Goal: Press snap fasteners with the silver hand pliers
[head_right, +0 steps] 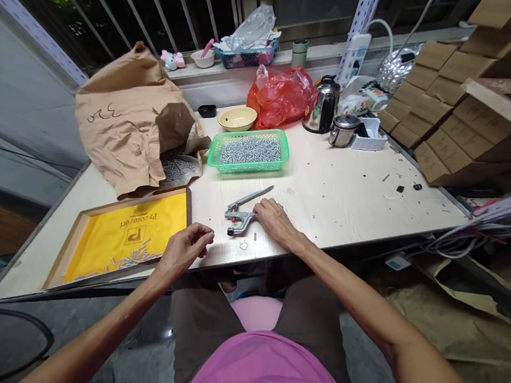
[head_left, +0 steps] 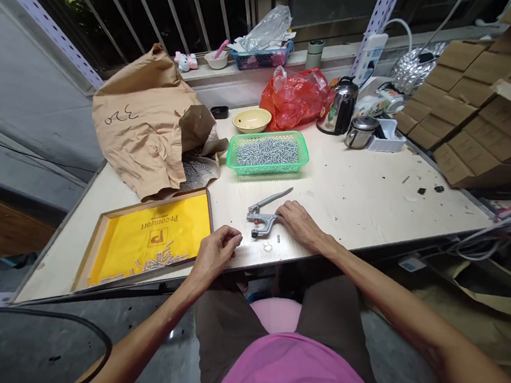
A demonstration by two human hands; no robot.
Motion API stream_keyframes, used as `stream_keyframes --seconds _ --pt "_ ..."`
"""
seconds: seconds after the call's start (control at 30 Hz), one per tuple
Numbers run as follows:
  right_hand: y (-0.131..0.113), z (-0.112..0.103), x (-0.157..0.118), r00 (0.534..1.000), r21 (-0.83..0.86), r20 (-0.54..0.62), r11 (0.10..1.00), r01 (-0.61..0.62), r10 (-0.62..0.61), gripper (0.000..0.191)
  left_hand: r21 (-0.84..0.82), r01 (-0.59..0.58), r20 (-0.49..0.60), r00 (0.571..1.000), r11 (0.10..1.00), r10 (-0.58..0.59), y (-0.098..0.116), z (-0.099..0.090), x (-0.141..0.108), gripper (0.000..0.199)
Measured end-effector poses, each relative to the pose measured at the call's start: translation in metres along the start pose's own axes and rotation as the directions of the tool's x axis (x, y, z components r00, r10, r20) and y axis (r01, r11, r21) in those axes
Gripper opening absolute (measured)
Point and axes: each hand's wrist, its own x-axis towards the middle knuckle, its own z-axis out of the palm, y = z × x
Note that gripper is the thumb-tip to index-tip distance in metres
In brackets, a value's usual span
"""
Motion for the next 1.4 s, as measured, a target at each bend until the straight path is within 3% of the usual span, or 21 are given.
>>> stream_keyframes --seconds 0.13,0.23,0.43,0.53,0.6,0.7,0.83,0.9,0.97,1.03,1.13,1.27,1.4 --pt "-0.005 -0.004 0.014 0.999 -0.094 0.045 0.995 -0.016 0.020 0.019 -0.080 0.058 0.021 0.998 0.995 -0.056 -0.006 0.003 -0.007 0.026" --pt "-0.018 -0.010 0.000 0.997 -0.183 0.038 0.981 -0.063 0.071 0.017 -0.165 0.108 0.028 0.994 0.980 -0.104 -0.013 0.003 -0.011 0.030" --pt "-0.034 0.002 -0.045 0.953 -0.087 0.178 0.969 -0.231 0.243 0.013 -0.277 0.151 0.024 0.988 0.949 -0.151 -0.028 0.002 -0.012 0.036" --pt "-0.031 0.008 -0.046 0.977 0.037 0.120 0.983 -0.181 0.175 0.018 -0.353 0.189 0.004 0.980 0.916 -0.201 -0.031 0.004 -0.007 0.041" --pt "-0.029 -0.002 -0.032 0.996 0.142 0.032 0.986 -0.085 0.081 0.015 -0.425 0.224 0.013 0.970 0.877 -0.242 -0.030 0.004 -0.003 0.045" --pt "-0.025 -0.038 0.013 0.985 0.185 -0.170 0.983 0.001 0.031 0.015 -0.485 0.251 0.021 0.961 0.838 -0.276 -0.027 0.006 0.000 0.048" --pt "-0.018 -0.098 0.083 0.944 0.072 -0.328 0.997 -0.006 0.029 0.020 -0.500 0.242 0.032 0.965 0.832 -0.261 -0.015 0.008 -0.003 0.046" --pt "-0.014 -0.112 0.098 0.937 -0.005 -0.344 0.998 -0.065 0.059 0.023 -0.508 0.225 0.021 0.968 0.832 -0.249 -0.009 0.010 -0.004 0.044" --pt "-0.013 -0.107 0.093 0.970 -0.065 -0.239 0.996 -0.062 0.045 0.025 -0.519 0.220 0.010 0.968 0.826 -0.251 -0.005 0.012 -0.002 0.043" --pt "-0.014 -0.088 0.072 0.999 -0.085 -0.042 0.996 -0.017 0.013 0.026 -0.524 0.218 0.005 0.967 0.823 -0.253 -0.006 0.015 0.005 0.042" --pt "-0.011 -0.049 0.035 0.981 -0.102 0.195 0.994 0.037 -0.016 0.021 -0.515 0.197 -0.020 0.970 0.834 -0.242 -0.012 0.020 0.022 0.039" --pt "0.003 -0.019 0.010 0.969 -0.150 0.244 0.986 0.076 -0.038 0.022 -0.459 0.198 -0.060 0.966 0.866 -0.253 -0.015 0.028 0.045 0.035" --pt "0.007 -0.019 0.007 0.970 -0.135 0.232 0.985 0.105 -0.072 0.028 -0.400 0.251 0.009 0.963 0.881 -0.271 -0.012 0.035 0.054 0.031"
